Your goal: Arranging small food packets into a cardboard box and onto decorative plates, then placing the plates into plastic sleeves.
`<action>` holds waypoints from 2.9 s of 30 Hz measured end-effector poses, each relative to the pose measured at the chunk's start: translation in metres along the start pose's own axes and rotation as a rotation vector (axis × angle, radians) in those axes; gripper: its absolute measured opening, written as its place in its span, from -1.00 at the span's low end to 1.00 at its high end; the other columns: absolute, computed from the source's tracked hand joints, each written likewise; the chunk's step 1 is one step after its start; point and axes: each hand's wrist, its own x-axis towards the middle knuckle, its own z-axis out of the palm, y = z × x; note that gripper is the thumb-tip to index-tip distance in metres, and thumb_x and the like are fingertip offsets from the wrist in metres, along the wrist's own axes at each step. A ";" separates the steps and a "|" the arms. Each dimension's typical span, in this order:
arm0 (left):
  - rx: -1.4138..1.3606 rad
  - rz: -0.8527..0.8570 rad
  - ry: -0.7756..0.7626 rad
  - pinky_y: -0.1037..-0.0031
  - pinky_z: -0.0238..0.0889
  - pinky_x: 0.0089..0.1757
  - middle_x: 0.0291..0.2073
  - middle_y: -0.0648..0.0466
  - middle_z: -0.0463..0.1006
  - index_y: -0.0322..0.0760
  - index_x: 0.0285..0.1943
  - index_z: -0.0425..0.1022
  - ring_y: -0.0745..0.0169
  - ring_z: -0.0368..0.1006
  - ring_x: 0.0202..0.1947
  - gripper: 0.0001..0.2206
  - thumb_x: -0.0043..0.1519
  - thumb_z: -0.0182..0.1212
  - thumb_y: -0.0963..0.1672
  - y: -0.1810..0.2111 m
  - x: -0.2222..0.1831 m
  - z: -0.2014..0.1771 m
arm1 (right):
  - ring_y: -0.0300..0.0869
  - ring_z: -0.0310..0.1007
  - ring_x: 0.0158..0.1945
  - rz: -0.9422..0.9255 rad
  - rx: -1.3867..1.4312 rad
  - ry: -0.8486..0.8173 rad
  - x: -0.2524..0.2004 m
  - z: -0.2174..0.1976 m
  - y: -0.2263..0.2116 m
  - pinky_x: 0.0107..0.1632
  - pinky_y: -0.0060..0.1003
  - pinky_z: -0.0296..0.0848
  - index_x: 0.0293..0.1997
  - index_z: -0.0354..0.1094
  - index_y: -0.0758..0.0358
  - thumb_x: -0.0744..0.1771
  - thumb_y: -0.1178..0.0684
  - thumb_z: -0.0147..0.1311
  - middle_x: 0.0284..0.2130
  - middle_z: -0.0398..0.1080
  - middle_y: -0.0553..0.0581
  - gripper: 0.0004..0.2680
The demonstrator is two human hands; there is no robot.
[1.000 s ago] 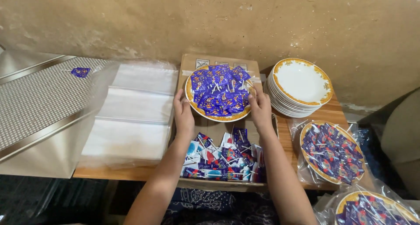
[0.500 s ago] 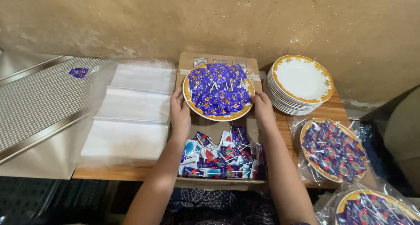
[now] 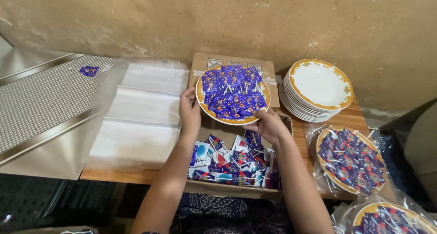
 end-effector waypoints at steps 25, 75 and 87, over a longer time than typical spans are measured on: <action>-0.050 0.144 -0.062 0.20 0.29 0.14 0.11 -0.15 0.34 -0.27 0.43 0.15 -0.01 0.38 0.12 -0.41 0.19 0.15 -0.37 0.008 -0.040 0.000 | 0.32 0.52 -0.02 -0.201 0.309 0.202 -0.027 0.017 0.045 0.03 0.29 0.56 0.20 -0.11 0.30 0.34 0.31 -0.02 0.01 0.27 0.47 -0.65; 0.290 0.090 -0.084 0.36 0.47 -0.16 -0.30 -0.07 0.59 -0.32 -0.20 0.50 0.04 0.60 -0.22 -0.95 0.20 0.23 -0.25 0.043 -0.093 -0.031 | 0.13 0.63 -0.27 -0.122 0.154 0.107 -0.006 0.014 0.029 -0.15 -0.07 0.71 0.35 -0.09 0.28 0.35 0.19 -0.13 -0.16 0.40 0.41 -0.61; 0.367 0.143 -0.056 0.38 0.47 -0.29 -0.42 -0.08 0.58 -0.30 -0.26 0.54 0.01 0.58 -0.36 -0.95 0.15 0.30 -0.22 0.047 -0.088 -0.028 | 0.18 0.62 -0.21 -0.099 0.135 0.071 0.040 -0.011 0.031 -0.20 0.06 0.71 0.18 0.09 0.22 0.32 0.26 0.00 -0.14 0.39 0.38 -0.70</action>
